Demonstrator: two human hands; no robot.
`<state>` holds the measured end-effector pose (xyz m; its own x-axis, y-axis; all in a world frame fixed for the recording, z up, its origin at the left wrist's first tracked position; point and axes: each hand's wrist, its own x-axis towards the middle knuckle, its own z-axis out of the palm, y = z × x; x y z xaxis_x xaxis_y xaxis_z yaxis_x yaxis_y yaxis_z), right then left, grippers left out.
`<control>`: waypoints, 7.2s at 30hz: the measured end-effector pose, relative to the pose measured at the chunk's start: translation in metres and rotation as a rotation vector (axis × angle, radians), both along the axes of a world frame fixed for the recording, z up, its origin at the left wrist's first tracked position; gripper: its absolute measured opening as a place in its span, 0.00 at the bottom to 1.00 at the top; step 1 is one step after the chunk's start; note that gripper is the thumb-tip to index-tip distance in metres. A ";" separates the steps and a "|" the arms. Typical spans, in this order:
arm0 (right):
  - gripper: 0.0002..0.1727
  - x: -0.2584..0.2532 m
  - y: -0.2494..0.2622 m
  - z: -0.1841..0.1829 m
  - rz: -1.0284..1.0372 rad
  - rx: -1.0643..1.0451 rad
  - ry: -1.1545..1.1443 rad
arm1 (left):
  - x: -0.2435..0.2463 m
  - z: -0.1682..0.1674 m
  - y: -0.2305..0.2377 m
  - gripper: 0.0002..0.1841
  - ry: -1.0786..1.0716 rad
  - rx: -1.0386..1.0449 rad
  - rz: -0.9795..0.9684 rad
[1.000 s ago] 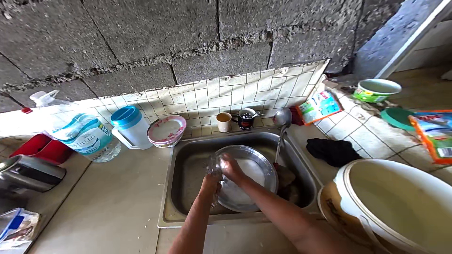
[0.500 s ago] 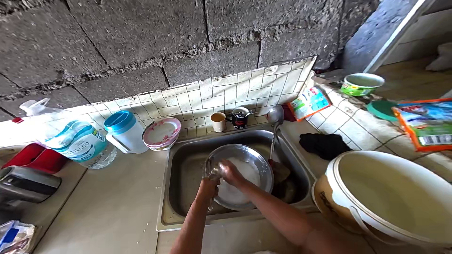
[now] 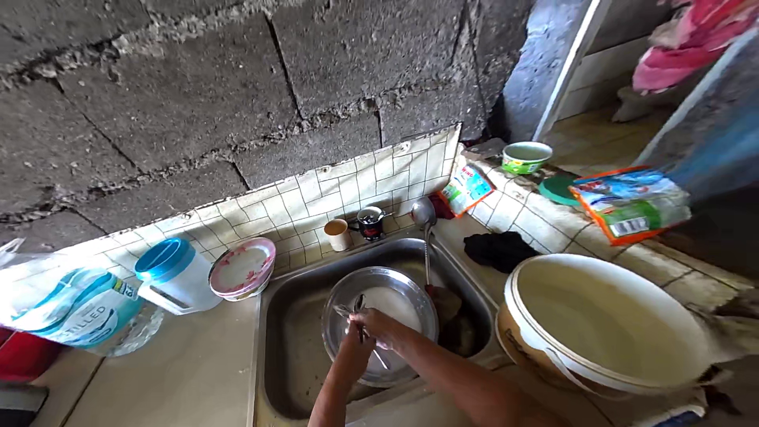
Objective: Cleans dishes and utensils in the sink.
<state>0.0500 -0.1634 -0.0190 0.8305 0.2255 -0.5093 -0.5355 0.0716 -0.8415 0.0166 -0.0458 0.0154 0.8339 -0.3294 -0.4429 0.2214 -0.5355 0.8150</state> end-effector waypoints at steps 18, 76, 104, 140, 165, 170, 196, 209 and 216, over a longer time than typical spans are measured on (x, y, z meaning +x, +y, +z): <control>0.13 0.184 -0.080 0.196 0.352 -1.543 -0.393 | -0.025 -0.005 0.063 0.21 0.019 -0.242 0.080; 0.15 0.200 -0.113 0.138 0.084 -1.505 -0.448 | -0.012 -0.036 0.081 0.20 0.077 -0.255 0.127; 0.26 0.088 -0.155 -0.041 -0.587 -1.130 -0.178 | 0.001 0.007 0.030 0.20 0.055 -0.251 -0.084; 0.19 0.020 0.008 -0.039 0.475 -0.675 -0.879 | 0.009 -0.024 0.037 0.04 0.422 -0.221 0.351; 0.13 0.022 0.010 -0.054 0.343 -0.582 -1.171 | 0.004 -0.014 0.027 0.05 0.420 -0.102 0.178; 0.21 0.040 -0.002 -0.023 0.224 -0.775 -0.803 | -0.004 -0.013 0.019 0.09 0.399 -0.160 0.215; 0.19 0.003 0.026 -0.008 -0.015 -0.569 -1.135 | 0.007 0.005 0.019 0.08 0.043 -0.111 0.258; 0.23 0.035 0.023 -0.001 0.086 -0.575 -0.611 | 0.006 -0.010 0.032 0.14 0.035 -0.066 0.215; 0.29 0.069 -0.025 -0.090 0.174 -1.051 -0.203 | 0.002 -0.019 0.054 0.13 0.180 -0.026 0.307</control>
